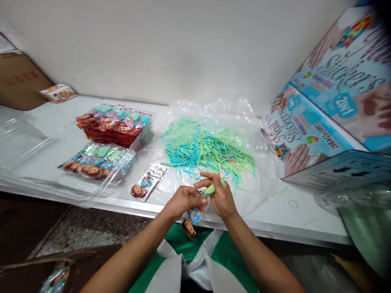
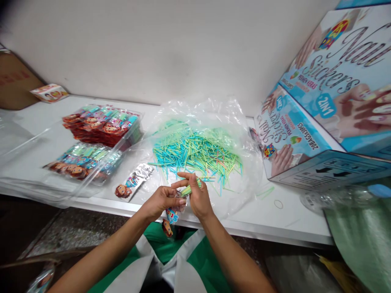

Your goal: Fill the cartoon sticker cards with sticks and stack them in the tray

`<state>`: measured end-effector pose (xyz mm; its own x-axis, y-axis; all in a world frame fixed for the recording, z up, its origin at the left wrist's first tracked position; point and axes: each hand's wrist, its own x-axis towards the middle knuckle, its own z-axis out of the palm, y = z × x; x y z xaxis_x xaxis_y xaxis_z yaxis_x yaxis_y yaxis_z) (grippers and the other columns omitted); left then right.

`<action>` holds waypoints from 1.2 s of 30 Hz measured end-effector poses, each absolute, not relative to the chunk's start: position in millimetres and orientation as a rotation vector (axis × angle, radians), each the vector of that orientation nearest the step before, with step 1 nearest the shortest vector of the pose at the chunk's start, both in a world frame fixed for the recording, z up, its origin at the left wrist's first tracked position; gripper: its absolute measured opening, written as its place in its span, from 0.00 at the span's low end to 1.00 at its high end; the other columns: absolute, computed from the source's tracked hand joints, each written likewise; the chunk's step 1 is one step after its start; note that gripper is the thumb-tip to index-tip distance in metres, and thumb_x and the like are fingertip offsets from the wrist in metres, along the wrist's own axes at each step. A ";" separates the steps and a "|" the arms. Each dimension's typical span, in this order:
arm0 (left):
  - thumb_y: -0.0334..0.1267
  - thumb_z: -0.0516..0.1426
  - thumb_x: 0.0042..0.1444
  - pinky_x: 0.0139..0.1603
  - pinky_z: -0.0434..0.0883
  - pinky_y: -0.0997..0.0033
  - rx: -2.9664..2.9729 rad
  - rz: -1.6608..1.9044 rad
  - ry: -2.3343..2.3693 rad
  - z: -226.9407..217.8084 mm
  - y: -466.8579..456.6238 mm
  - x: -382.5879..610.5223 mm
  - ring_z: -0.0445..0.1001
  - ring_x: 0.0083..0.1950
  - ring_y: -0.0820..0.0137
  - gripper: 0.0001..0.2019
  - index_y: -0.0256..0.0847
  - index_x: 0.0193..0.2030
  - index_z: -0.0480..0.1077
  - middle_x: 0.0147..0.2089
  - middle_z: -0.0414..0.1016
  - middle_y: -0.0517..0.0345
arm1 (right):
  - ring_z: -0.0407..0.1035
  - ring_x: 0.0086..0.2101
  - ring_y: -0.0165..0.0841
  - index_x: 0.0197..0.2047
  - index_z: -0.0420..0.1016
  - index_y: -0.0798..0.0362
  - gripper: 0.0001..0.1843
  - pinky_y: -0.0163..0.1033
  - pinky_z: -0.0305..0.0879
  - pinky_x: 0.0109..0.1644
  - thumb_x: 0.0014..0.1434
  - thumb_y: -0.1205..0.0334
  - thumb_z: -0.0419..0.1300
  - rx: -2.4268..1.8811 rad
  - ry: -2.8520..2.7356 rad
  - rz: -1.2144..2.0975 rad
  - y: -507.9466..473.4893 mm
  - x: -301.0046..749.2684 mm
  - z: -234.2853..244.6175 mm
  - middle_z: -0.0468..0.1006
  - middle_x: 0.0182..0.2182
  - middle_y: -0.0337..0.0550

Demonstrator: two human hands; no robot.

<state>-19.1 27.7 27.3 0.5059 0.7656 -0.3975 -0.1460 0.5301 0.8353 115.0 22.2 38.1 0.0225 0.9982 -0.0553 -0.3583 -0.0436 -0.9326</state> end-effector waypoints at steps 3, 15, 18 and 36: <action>0.41 0.66 0.38 0.29 0.68 0.73 0.890 0.637 0.868 29.2 27.6 -19.3 0.72 0.24 0.71 0.14 0.33 0.22 0.70 0.23 0.75 0.54 | 0.72 0.38 0.35 0.44 0.74 0.50 0.26 0.43 0.63 0.47 0.60 0.42 0.45 -1.039 -0.974 1.407 21.5 116.0 37.5 0.79 0.36 0.46; 0.46 0.59 0.50 0.26 0.64 0.76 1.021 0.660 0.774 26.2 24.6 -15.5 0.69 0.25 0.75 0.16 0.34 0.37 0.68 0.28 0.71 0.57 | 0.68 0.25 0.28 0.52 0.67 0.52 0.26 0.34 0.63 0.26 0.55 0.45 0.55 -1.207 -1.218 1.613 25.9 127.5 31.2 0.75 0.39 0.44; 0.46 0.58 0.50 0.25 0.63 0.77 0.985 0.688 0.815 25.5 25.5 -18.5 0.68 0.24 0.76 0.16 0.33 0.36 0.68 0.31 0.72 0.54 | 0.68 0.30 0.30 0.46 0.72 0.53 0.20 0.35 0.64 0.34 0.54 0.49 0.58 -1.222 -1.198 1.457 25.7 137.2 29.2 0.75 0.34 0.42; 0.46 0.60 0.48 0.25 0.63 0.76 0.854 0.698 0.798 21.5 22.3 -15.7 0.68 0.23 0.76 0.15 0.33 0.32 0.69 0.28 0.74 0.54 | 0.66 0.29 0.29 0.38 0.73 0.55 0.12 0.35 0.61 0.34 0.54 0.57 0.57 -1.362 -1.364 1.298 25.4 148.7 29.0 0.72 0.26 0.38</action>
